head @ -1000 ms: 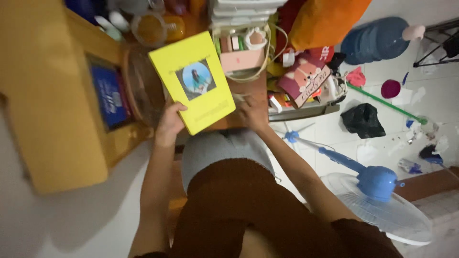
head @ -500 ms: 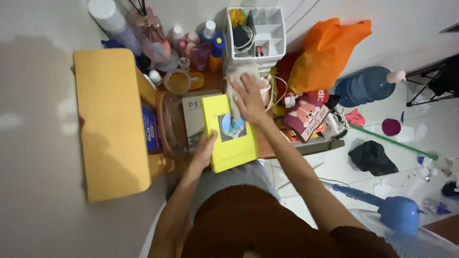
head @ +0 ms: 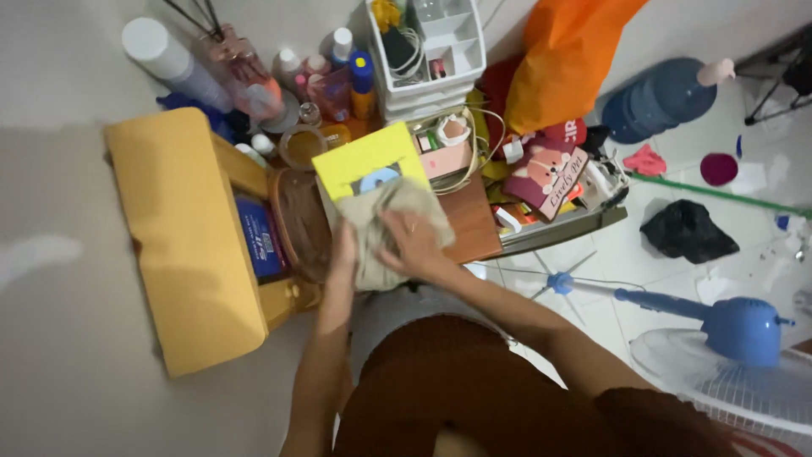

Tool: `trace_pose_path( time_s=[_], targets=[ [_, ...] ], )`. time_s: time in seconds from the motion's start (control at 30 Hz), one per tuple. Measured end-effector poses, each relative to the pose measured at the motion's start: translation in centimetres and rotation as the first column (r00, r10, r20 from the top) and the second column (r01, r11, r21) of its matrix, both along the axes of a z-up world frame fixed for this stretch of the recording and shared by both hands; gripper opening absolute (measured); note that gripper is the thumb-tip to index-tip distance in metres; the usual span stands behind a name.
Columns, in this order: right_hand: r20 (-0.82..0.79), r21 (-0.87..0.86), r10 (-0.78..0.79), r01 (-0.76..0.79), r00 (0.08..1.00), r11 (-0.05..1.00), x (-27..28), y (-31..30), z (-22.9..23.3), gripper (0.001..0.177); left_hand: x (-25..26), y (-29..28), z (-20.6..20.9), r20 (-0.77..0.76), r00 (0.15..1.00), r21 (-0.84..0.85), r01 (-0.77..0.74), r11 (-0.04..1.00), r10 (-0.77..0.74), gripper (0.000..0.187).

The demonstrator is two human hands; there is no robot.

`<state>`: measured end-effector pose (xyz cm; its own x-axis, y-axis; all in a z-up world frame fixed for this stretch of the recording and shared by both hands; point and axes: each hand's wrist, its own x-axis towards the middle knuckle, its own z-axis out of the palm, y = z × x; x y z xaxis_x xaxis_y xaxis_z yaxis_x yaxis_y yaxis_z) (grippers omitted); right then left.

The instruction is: The person picks up a black cloth, a yellow picture frame, a pink box, and a small white box from a cluttered surface. They walk to a shelf to place the white box, then return to pack a tissue pack and other items into an orange bag. Finally, they move a wooden stool and pick up a plastic bag from the floor.

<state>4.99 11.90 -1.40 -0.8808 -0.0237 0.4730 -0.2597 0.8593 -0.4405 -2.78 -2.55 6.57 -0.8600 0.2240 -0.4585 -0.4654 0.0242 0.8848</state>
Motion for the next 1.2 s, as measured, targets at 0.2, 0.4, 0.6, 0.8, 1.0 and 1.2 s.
trace_pose_path(
  time_s=[0.2,0.4,0.6,0.8,1.0,1.2],
  targets=[
    [-0.081,0.058,-0.215,0.219,0.973,0.974,-7.2,6.2,6.4,0.054,1.9,2.3,-9.1,-0.182,0.962,-0.031,0.2,0.979,-0.202,0.076],
    [-0.011,0.198,0.022,-0.019,1.0,0.98,-2.5,0.6,6.2,0.071,0.1,1.1,-4.2,-0.132,0.979,0.015,0.159,0.987,-0.156,0.075],
    [-0.064,0.199,0.187,-0.171,0.98,0.965,-0.5,2.0,-7.2,0.049,1.6,1.9,-5.0,-0.168,0.977,0.085,0.145,0.986,-0.129,0.075],
    [0.097,-0.339,-0.116,0.143,0.988,0.93,-9.3,9.1,6.6,0.077,1.5,2.0,-2.8,-0.146,0.987,0.171,0.088,0.981,-0.063,0.029],
    [0.597,-0.576,0.008,0.422,0.802,0.701,-12.9,16.3,9.4,0.047,1.2,3.2,0.5,-0.187,0.975,0.047,0.135,0.99,-0.124,0.028],
    [0.652,-0.687,-0.03,0.608,0.757,0.399,-12.4,15.3,6.4,0.042,-0.2,3.9,0.8,-0.115,0.99,0.109,-0.067,0.992,0.08,0.042]
  ],
)
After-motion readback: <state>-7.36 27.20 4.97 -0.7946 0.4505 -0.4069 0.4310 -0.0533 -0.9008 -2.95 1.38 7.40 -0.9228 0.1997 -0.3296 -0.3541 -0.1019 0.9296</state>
